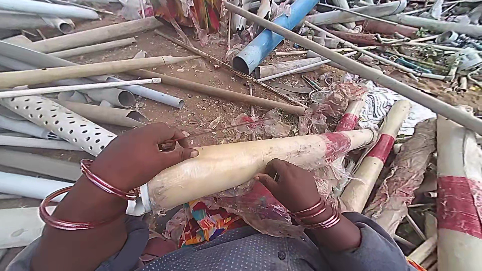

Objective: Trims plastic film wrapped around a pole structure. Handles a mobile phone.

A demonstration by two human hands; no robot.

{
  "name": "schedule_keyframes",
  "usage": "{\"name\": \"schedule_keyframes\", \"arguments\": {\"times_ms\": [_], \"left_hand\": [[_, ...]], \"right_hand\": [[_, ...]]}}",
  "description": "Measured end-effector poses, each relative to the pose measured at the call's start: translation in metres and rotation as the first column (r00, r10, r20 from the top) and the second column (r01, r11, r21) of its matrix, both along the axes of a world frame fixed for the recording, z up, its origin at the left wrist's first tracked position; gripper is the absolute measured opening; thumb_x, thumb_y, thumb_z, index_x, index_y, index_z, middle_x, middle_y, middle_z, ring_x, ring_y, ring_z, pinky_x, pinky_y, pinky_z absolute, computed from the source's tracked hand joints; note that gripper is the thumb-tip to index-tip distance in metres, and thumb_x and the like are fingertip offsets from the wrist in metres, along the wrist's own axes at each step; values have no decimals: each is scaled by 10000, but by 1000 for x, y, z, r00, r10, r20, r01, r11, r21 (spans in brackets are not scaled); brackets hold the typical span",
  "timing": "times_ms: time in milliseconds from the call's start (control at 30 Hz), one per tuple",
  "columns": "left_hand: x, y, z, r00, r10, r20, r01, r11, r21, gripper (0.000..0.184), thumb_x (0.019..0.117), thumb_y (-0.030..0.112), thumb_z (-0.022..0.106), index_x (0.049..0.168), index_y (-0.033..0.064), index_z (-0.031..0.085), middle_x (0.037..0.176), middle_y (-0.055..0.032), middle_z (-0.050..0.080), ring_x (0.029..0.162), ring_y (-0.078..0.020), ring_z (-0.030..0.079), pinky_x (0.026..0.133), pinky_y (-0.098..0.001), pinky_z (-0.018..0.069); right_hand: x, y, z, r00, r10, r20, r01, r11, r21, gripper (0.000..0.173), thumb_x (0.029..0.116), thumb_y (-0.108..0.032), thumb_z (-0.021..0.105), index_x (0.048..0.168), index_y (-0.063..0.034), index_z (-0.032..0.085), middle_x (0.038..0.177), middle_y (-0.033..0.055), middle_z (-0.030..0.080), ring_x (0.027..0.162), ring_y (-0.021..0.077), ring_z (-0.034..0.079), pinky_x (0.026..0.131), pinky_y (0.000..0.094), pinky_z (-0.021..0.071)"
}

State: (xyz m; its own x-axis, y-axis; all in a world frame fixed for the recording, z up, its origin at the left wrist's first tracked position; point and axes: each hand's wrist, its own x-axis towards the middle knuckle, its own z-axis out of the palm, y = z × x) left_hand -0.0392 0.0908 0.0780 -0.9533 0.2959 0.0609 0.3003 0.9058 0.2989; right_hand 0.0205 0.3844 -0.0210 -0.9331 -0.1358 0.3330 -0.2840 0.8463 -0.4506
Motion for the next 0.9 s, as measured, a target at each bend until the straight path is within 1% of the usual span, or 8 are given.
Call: {"name": "schedule_keyframes", "arguments": {"times_ms": [133, 200, 300, 433, 567, 600, 767, 900], "left_hand": [[0, 1, 0, 1000, -7, -7, 7, 1000, 13, 223, 881, 403, 750, 950, 190, 736, 878, 8, 629, 765, -185, 615, 654, -505, 480], [1, 0, 0, 1000, -1, -4, 1, 1000, 26, 218, 883, 389, 752, 962, 187, 738, 892, 6, 632, 771, -181, 614, 661, -500, 482], [1, 1, 1, 1000, 9, 17, -10, 1000, 23, 191, 882, 351, 770, 968, 184, 738, 886, 8, 634, 761, -178, 613, 657, -493, 487], [2, -1, 1, 1000, 4, 29, -3, 1000, -13, 200, 874, 366, 783, 962, 193, 738, 889, 6, 638, 764, -185, 620, 653, -505, 485], [5, 0, 1, 1000, -17, 12, 18, 999, -44, 241, 873, 421, 768, 969, 201, 741, 881, 3, 629, 746, -197, 620, 629, -515, 481], [5, -1, 1, 1000, -21, 6, 21, 998, -54, 262, 874, 449, 757, 976, 208, 740, 878, 5, 632, 744, -198, 626, 627, -519, 489], [5, -1, 1, 1000, -24, 7, 24, 998, -54, 257, 879, 440, 747, 970, 200, 735, 887, -2, 634, 760, -205, 627, 635, -530, 483], [5, -3, 0, 999, -35, -10, 35, 999, -36, 285, 886, 464, 718, 969, 192, 731, 905, -10, 637, 774, -212, 634, 643, -537, 490]], "right_hand": [[-1, -12, 21, 962, 22, 273, -17, 1000, -23, 384, 991, -347, 649, 915, 28, 687, 785, 170, 680, 729, 328, 694, 617, 495, 507], [-6, -13, 29, 897, 75, 435, -42, 995, -85, 348, 1036, -314, 596, 972, 16, 684, 840, 152, 696, 800, 296, 697, 706, 488, 516], [-10, -8, 28, 817, 135, 560, -24, 979, -202, 310, 1065, -296, 547, 975, -27, 672, 820, 79, 691, 772, 200, 681, 733, 424, 523], [-4, -6, 13, 848, 129, 514, 23, 960, -278, 297, 1050, -254, 505, 910, -42, 658, 722, 39, 631, 671, 150, 635, 654, 380, 503], [18, -7, -20, 977, 94, 193, -62, 985, -162, 279, 951, -181, 511, 727, -31, 586, 583, 72, 507, 519, 212, 545, 478, 388, 403], [26, -6, -28, 980, 118, 158, -97, 986, -135, 273, 931, -160, 526, 708, -18, 593, 575, 99, 523, 510, 247, 567, 461, 414, 418], [48, 9, -45, 896, 247, 370, -170, 959, -228, 362, 1014, -235, 473, 778, -7, 625, 615, 122, 558, 578, 269, 606, 523, 458, 456], [37, 26, -37, 751, 339, 566, -147, 922, -358, 422, 1077, -333, 454, 933, 1, 670, 718, 106, 615, 686, 245, 621, 653, 479, 485]]}}
